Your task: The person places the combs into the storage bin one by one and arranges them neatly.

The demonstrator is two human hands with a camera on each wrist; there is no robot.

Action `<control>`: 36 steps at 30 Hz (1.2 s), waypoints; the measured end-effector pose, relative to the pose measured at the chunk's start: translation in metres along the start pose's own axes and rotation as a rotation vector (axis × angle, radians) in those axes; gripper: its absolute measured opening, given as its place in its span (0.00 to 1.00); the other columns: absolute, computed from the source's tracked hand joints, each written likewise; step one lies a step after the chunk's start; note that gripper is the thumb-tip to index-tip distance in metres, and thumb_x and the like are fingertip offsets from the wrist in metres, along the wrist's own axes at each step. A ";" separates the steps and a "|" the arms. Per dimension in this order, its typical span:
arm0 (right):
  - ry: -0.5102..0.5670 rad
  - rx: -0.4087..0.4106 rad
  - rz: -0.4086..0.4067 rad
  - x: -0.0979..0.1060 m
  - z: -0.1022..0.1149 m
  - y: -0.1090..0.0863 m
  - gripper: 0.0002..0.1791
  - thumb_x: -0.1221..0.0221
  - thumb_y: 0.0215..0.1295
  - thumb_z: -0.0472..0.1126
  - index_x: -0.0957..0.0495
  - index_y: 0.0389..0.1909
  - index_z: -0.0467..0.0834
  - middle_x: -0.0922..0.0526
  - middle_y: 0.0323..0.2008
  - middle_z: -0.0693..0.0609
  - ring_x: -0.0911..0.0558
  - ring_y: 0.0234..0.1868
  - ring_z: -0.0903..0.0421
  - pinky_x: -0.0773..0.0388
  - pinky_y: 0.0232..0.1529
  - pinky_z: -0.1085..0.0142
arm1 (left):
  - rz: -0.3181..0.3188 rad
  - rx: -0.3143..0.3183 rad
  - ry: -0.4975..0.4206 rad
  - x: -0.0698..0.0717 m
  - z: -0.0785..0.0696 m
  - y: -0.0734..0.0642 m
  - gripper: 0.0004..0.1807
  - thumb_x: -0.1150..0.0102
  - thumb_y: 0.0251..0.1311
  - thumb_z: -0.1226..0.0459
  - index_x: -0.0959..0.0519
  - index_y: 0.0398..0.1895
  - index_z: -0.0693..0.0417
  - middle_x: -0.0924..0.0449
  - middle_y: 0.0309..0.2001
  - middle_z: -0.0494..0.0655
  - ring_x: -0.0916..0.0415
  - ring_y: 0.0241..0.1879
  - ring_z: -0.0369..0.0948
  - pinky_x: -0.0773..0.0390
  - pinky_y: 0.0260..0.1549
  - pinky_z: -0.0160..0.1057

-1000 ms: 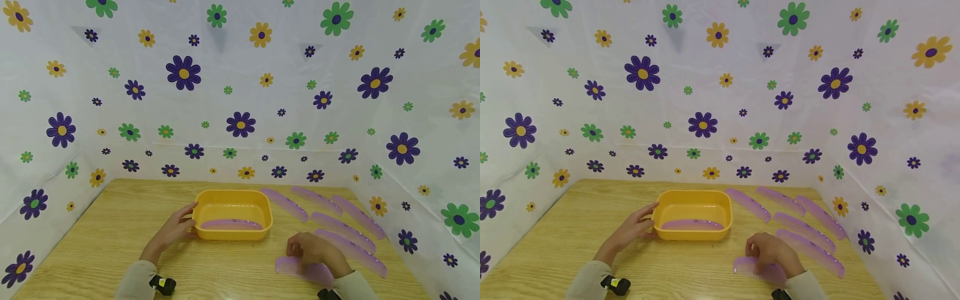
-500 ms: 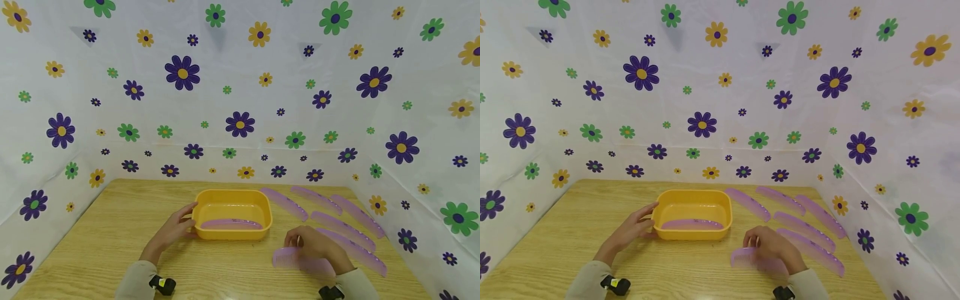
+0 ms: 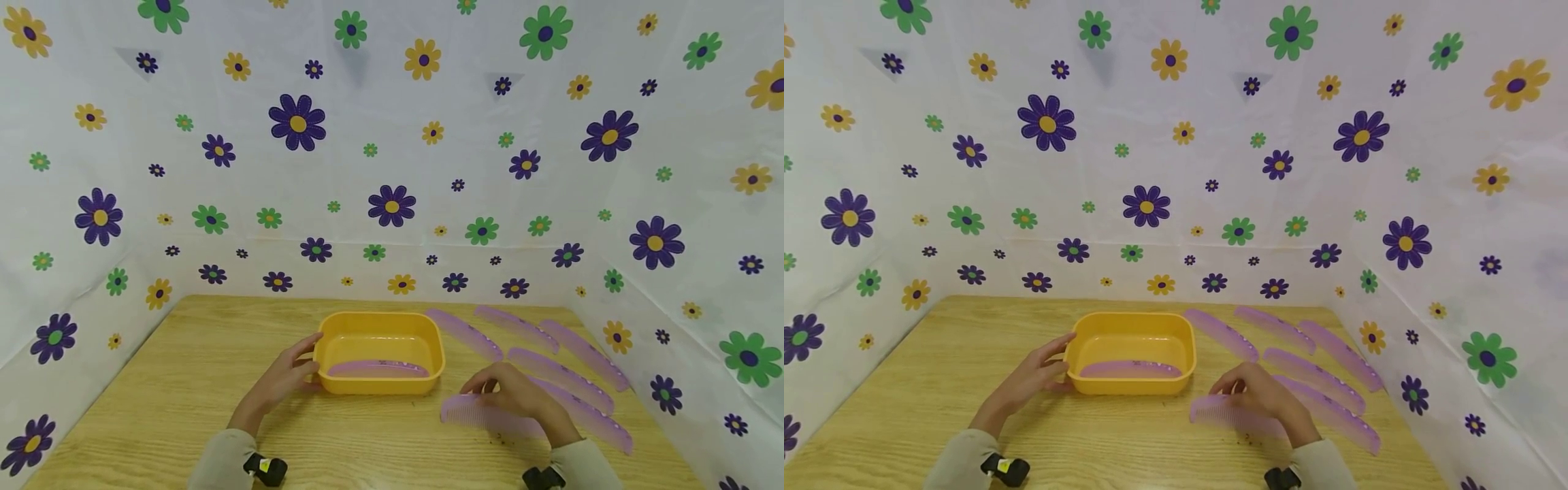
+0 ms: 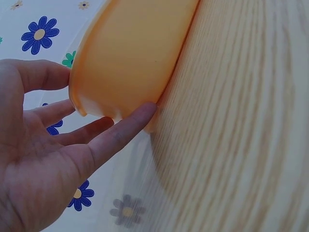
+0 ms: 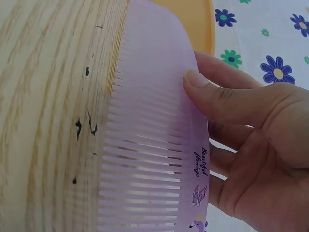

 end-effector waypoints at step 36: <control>-0.133 0.033 -0.105 0.041 0.028 0.016 0.11 0.35 0.63 0.27 0.11 0.45 0.38 0.08 0.41 0.45 0.15 0.38 0.59 0.15 0.41 0.69 | -0.006 -0.004 -0.017 0.001 0.001 0.001 0.36 0.52 0.74 0.69 0.47 0.83 0.54 0.43 0.77 0.66 0.29 0.69 0.64 0.12 0.51 0.50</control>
Point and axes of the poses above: each hand's wrist, its own y-axis towards the middle knuckle, its own x-axis out of the back of the hand, z = x × y, the point moved 5 cm from there along y, towards the middle knuckle
